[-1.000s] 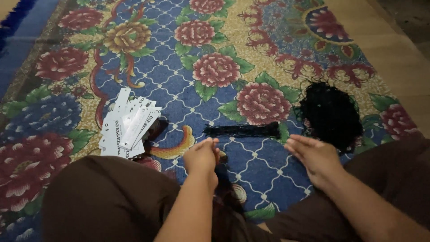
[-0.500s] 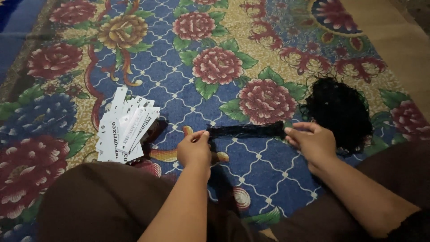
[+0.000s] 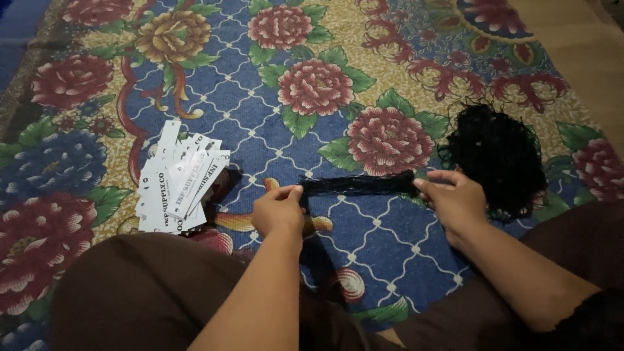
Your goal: Tying a single string around bundles of black strings to secure them.
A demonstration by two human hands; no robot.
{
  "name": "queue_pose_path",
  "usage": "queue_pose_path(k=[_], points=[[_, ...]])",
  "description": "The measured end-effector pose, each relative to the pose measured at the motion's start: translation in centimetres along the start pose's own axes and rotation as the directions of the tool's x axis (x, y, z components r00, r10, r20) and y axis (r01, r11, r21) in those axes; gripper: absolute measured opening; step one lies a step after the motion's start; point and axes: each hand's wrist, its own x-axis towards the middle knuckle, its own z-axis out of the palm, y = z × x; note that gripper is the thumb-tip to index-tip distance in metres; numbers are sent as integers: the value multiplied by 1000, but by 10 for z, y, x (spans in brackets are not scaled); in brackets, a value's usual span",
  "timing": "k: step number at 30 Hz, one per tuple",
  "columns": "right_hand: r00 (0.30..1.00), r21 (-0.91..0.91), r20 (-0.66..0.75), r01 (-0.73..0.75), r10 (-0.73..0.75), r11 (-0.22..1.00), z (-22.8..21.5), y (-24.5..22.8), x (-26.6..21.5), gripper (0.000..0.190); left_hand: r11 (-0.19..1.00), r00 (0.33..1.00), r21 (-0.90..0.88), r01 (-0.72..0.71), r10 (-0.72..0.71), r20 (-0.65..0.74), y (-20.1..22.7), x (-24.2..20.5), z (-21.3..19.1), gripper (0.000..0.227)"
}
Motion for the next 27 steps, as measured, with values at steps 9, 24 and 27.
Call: queue_pose_path(k=[9,24,27], points=[[1000,-48,-8,7,-8,999,3,1,3,42,995,997,94,-44,49,-61,2,8,4,8],[999,-24,-33,34,-35,999,4,5,-1,42,985,999,-172,-22,14,-43,2,-10,-5,27],[994,-74,-73,71,-77,995,-5,14,0,34,986,999,-164,32,-36,-17,14,-35,-20,27]])
